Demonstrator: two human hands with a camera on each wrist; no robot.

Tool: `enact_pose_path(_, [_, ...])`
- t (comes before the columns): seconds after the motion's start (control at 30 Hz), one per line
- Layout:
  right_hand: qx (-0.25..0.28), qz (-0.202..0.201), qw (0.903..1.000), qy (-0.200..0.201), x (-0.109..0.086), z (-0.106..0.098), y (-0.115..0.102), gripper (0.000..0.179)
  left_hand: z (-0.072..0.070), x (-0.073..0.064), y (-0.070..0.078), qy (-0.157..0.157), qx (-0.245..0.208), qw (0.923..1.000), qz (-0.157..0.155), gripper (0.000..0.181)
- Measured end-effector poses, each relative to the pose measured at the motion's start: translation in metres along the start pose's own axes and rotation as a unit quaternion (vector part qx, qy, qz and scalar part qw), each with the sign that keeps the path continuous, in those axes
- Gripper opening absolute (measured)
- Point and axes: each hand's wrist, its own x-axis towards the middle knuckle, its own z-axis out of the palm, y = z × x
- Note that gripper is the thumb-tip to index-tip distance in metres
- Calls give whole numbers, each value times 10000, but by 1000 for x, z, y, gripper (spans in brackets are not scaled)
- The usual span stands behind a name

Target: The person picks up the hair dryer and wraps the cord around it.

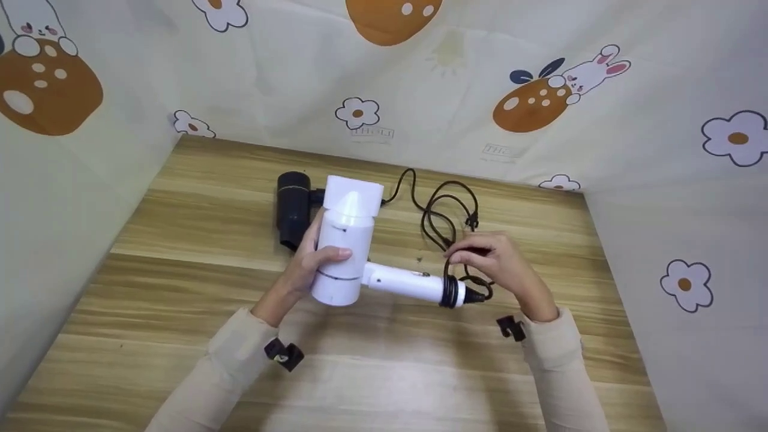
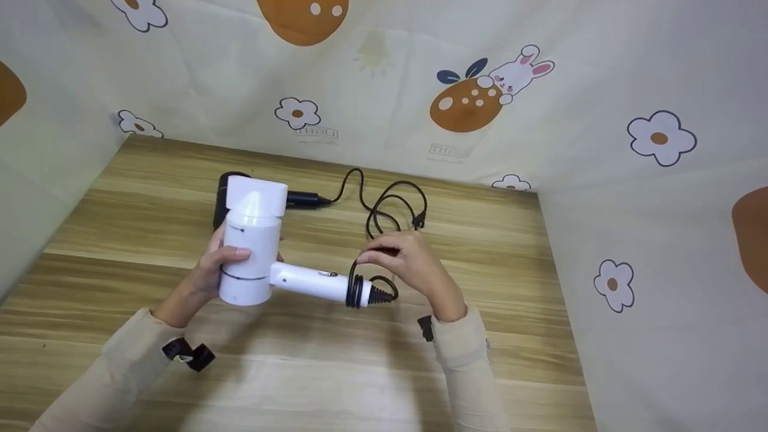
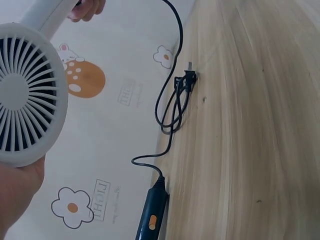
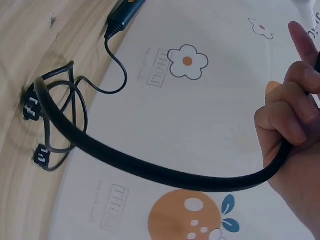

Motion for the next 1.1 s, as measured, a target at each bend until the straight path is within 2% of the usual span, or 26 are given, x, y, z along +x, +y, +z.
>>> enact_pose_path(0.2, [197,134,9997,-10,0,3,3,16,-1,-2,0,113,-391,9992,43,59])
enact_pose_path(0.4, [-271,157,9995,39,1,16,5,22,-3,-1,0,374,-702,9968,59,53])
enact_pose_path(0.5, [-639,323,9974,91,1,27,4,20,-3,0,-1,570,-719,9957,106,51])
enact_pose_path(0.63, [-592,788,9951,-71,0,41,4,16,-4,1,-1,954,-791,9922,135,50])
enact_pose_path(0.73, [-418,836,9954,-220,1,50,4,30,-4,2,-1,1238,-733,9894,186,51])
enact_pose_path(0.87, [-1002,157,9948,9,-1,58,3,28,-2,5,1,1680,-636,9836,157,48])
enact_pose_path(1.0, [-1786,-603,9808,498,-4,62,1,17,-3,7,4,2174,-632,9740,20,46])
enact_pose_path(1.1, [-2068,-894,9716,719,-5,62,-2,10,-4,7,3,2373,-563,9698,-43,47])
